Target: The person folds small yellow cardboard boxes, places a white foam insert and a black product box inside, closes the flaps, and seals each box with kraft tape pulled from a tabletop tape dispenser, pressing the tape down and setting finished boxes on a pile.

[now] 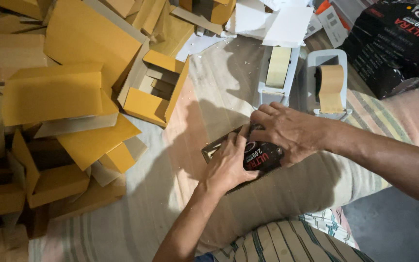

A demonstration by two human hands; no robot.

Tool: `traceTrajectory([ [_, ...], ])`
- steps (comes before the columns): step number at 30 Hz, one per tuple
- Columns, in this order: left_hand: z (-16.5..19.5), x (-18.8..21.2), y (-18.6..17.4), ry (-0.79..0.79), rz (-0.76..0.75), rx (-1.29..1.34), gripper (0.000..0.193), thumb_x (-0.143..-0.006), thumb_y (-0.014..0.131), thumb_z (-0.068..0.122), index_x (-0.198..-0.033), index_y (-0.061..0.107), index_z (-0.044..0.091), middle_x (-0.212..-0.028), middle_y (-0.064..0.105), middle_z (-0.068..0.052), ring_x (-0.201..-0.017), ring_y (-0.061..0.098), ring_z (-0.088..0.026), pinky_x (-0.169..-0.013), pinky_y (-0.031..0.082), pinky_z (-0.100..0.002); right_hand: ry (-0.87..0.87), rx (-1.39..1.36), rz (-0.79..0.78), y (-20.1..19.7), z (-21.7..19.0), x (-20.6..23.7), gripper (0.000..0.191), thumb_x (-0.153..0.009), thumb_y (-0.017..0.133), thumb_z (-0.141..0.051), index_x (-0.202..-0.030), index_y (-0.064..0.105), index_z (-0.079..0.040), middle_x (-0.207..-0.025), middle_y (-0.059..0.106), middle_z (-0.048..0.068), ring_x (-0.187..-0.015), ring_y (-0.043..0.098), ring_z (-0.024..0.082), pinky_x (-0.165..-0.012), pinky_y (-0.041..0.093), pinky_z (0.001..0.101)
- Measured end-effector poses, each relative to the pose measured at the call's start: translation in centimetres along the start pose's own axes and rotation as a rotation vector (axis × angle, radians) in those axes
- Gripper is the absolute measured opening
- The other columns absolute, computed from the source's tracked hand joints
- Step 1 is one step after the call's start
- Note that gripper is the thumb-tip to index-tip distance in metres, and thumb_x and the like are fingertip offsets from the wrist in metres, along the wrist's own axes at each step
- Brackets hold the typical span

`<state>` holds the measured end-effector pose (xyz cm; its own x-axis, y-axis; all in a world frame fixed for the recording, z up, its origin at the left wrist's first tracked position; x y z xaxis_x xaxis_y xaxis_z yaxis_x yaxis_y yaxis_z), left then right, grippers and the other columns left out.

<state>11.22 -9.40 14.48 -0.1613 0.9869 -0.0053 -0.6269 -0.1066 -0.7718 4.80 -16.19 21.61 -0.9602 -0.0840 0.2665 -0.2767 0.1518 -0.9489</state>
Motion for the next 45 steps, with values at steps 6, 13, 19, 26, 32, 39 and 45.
traceTrajectory([
  [6,-1.1,0.5,0.5,-0.025,-0.051,-0.046,0.128,-0.059,0.096,0.027,-0.156,0.015,0.011,-0.133,0.048,-0.029,-0.122,0.053,-0.048,-0.104,0.045,-0.050,-0.146,-0.352,0.447,-1.0,2.1,1.8,0.059,-0.080,0.078,-0.039,-0.125,0.062,-0.004,-0.128,0.057,0.019,-0.126,0.053,0.036,-0.108,0.042,0.0508],
  [13,-1.3,1.0,0.4,-0.078,-0.129,-0.142,0.137,-0.063,0.097,0.021,-0.160,0.000,0.028,-0.134,0.044,-0.034,-0.114,0.056,-0.050,-0.098,0.048,-0.052,0.628,-0.601,0.224,5.9,7.1,5.2,0.062,-0.085,0.068,-0.040,-0.136,0.054,-0.007,-0.100,0.073,0.019,-0.092,0.073,0.032,-0.084,0.058,0.0433],
  [19,-1.2,1.1,1.7,-0.073,-0.218,-0.248,0.121,-0.071,0.090,0.014,-0.162,0.012,0.035,-0.128,0.046,-0.035,-0.107,0.059,-0.050,-0.093,0.051,-0.051,0.564,-0.528,0.272,7.2,5.6,5.7,0.056,-0.086,0.062,-0.027,-0.136,0.053,-0.003,-0.085,0.074,0.024,-0.081,0.074,0.039,-0.074,0.057,0.0474],
  [26,-2.4,0.6,2.7,-0.141,-0.284,-0.329,0.079,-0.087,0.056,-0.002,-0.155,0.042,0.035,-0.126,0.047,-0.036,-0.098,0.064,-0.048,-0.089,0.054,-0.050,0.477,-0.596,0.337,8.4,5.5,5.1,0.046,-0.083,0.063,-0.018,-0.126,0.061,-0.002,-0.082,0.073,0.024,-0.076,0.073,0.040,-0.070,0.056,0.0487],
  [32,-1.1,0.0,3.1,-0.035,-0.224,-0.449,0.031,-0.094,0.054,0.009,-0.121,0.068,0.011,-0.112,0.060,-0.025,-0.100,0.065,-0.042,-0.083,0.055,-0.052,0.498,-0.547,0.356,8.8,5.6,4.9,0.052,-0.085,0.062,-0.020,-0.133,0.056,0.000,-0.079,0.071,0.026,-0.072,0.073,0.041,-0.066,0.056,0.0493],
  [39,1.1,-2.8,5.9,0.220,-0.208,-0.452,0.021,-0.090,0.057,0.005,-0.098,0.076,0.004,-0.113,0.067,-0.024,-0.107,0.065,-0.042,-0.092,0.056,-0.047,0.459,-0.579,0.369,8.7,5.6,4.8,0.051,-0.087,0.061,-0.021,-0.133,0.056,-0.001,-0.083,0.071,0.026,-0.077,0.072,0.042,-0.067,0.056,0.0503],
  [45,-0.2,-3.3,7.6,0.225,-0.237,-0.510,0.021,-0.088,0.057,0.006,-0.097,0.076,0.002,-0.118,0.065,-0.028,-0.101,0.069,-0.041,-0.094,0.055,-0.047,0.411,-0.634,0.373,8.4,5.8,4.9,0.052,-0.083,0.062,-0.021,-0.130,0.056,0.000,-0.088,0.070,0.027,-0.080,0.069,0.046,-0.069,0.053,0.0528],
])
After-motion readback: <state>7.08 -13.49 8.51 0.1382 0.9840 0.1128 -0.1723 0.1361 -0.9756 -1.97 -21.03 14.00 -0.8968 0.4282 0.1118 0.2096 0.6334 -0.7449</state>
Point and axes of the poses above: each hand's wrist, its own x-axis away from the middle knuckle, its own y-axis out of the palm, z = x × y, the point moved 8 cm from there along -x, towards the middle knuckle
